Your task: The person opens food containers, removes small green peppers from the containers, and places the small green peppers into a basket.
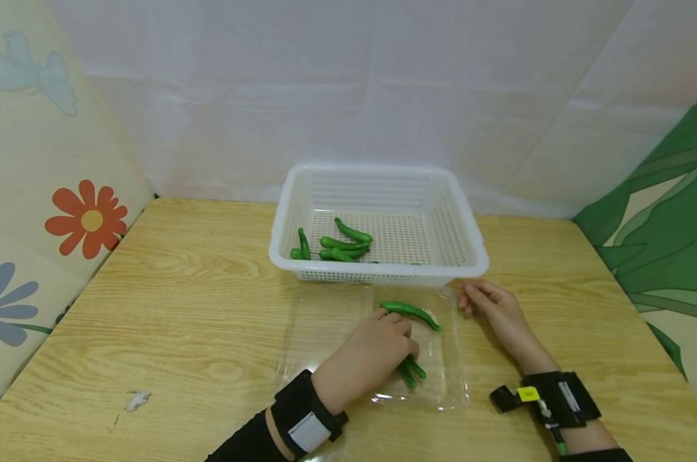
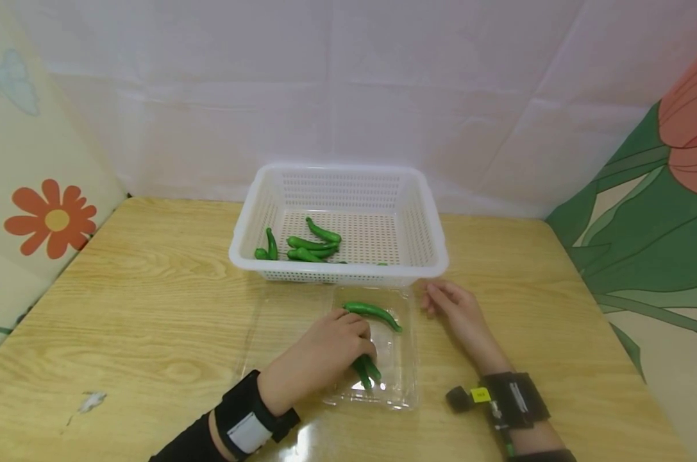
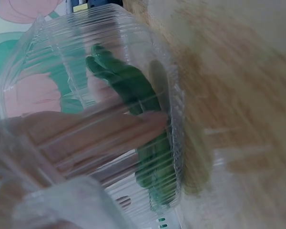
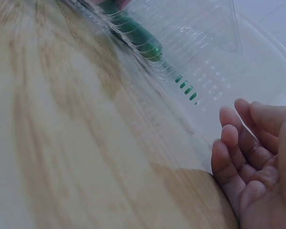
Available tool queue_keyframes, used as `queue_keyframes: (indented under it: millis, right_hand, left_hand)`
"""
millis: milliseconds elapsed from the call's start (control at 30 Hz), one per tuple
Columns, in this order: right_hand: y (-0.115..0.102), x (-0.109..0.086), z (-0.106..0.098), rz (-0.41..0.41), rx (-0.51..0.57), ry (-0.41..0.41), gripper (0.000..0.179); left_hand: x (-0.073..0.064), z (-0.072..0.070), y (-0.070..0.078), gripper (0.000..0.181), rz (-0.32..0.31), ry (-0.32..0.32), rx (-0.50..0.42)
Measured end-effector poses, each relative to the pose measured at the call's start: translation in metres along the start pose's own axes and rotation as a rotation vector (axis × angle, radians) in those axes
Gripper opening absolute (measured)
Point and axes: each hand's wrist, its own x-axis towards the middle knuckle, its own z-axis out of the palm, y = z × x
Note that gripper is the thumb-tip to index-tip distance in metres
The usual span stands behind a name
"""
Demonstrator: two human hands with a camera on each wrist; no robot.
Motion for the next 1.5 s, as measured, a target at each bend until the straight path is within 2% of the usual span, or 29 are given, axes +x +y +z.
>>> queue_keyframes:
  millis: [200, 667, 1200, 1500]
  right_hand:
    - [-0.0012, 0.0001, 0.0006, 0.0, -0.001, 0.001, 0.022]
    - [0.0003, 0.0, -0.0002, 0.016, -0.046, 0.0, 0.032]
    - [0.001, 0.0002, -0.0013, 0.007, -0.043, -0.006, 0.027]
    - [0.0024, 0.0009, -0.0024, 0.01, -0.066, -0.008, 0.033]
  left_hand:
    - [0.0005, -0.0018, 0.0006, 0.015, -0.007, -0.032, 0.006]
    - [0.001, -0.0007, 0.0018, 0.014, -0.003, -0.048, 0.003]
    - [0.0066, 0.0039, 0.001, 0.016, 0.025, -0.008, 0.007]
    - [0.0078, -0.0009, 0.0014, 0.023, 0.056, 0.018, 0.011]
